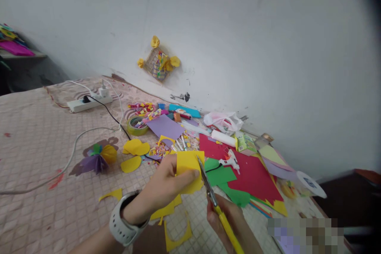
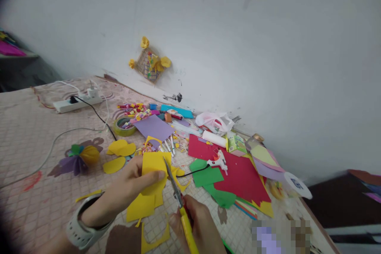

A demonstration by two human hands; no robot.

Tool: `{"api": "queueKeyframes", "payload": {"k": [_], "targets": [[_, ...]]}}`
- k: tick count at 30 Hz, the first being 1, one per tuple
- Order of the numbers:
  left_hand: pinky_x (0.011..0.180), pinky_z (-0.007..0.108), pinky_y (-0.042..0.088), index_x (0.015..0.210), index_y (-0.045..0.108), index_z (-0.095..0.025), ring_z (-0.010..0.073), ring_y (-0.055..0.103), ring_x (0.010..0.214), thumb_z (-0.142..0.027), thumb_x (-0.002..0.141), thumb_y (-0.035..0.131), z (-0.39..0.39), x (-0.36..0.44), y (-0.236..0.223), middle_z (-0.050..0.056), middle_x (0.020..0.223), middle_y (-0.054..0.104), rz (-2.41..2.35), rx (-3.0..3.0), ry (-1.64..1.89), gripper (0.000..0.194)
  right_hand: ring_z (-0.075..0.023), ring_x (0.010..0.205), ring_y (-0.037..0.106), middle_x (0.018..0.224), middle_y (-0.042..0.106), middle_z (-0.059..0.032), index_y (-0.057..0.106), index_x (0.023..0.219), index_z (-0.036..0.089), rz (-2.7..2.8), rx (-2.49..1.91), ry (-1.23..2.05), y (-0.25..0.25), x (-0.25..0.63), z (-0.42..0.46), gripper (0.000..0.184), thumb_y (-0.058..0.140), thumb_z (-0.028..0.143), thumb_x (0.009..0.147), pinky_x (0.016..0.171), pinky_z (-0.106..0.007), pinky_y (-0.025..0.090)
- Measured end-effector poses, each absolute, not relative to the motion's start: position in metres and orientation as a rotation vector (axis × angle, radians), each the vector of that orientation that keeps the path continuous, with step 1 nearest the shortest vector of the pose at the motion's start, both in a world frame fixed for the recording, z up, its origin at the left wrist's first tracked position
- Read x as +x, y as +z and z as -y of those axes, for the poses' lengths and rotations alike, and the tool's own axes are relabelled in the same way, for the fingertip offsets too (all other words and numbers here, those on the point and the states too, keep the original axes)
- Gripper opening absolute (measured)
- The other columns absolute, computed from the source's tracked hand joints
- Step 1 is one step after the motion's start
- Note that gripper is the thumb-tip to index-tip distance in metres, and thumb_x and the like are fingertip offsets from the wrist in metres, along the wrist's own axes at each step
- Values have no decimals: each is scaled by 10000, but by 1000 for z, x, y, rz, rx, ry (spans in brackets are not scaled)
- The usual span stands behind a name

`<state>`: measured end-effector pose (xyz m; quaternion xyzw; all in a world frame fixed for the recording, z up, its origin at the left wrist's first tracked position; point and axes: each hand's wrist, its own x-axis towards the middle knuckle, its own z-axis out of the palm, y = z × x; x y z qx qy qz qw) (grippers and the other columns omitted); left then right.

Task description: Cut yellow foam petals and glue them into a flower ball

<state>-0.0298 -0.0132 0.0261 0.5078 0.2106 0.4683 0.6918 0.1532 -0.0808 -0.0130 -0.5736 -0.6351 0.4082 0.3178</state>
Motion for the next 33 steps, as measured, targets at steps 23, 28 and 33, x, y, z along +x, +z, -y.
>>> {"api": "queueKeyframes", "payload": {"k": [23, 28, 33], "targets": [[469, 195, 319, 666, 626, -122, 87, 450, 496, -372, 740, 618, 3, -40, 24, 5, 590, 565, -573, 1229, 938, 261, -187, 615, 563, 719, 598, -46, 591, 796, 229, 1508, -1263, 1083, 6, 190, 76, 399, 591, 625, 743, 544, -294, 465], [454, 195, 275, 635, 537, -155, 72, 351, 485, -276, 772, 543, 11, -32, 27, -43, 559, 440, -541, 1463, 807, 183, -204, 864, 598, 945, 633, -40, 522, 881, 260, 1496, -1106, 919, 17, 162, 52, 272, 689, 431, 753, 761, -327, 498], [494, 203, 294, 604, 479, -163, 82, 356, 536, -172, 763, 494, 13, -27, 20, -46, 581, 409, -541, 1668, 713, 160, -164, 730, 548, 788, 546, -1, 539, 829, 223, 1575, -1235, 871, 24, 146, 41, 126, 648, 248, 772, 659, -270, 479]]}}
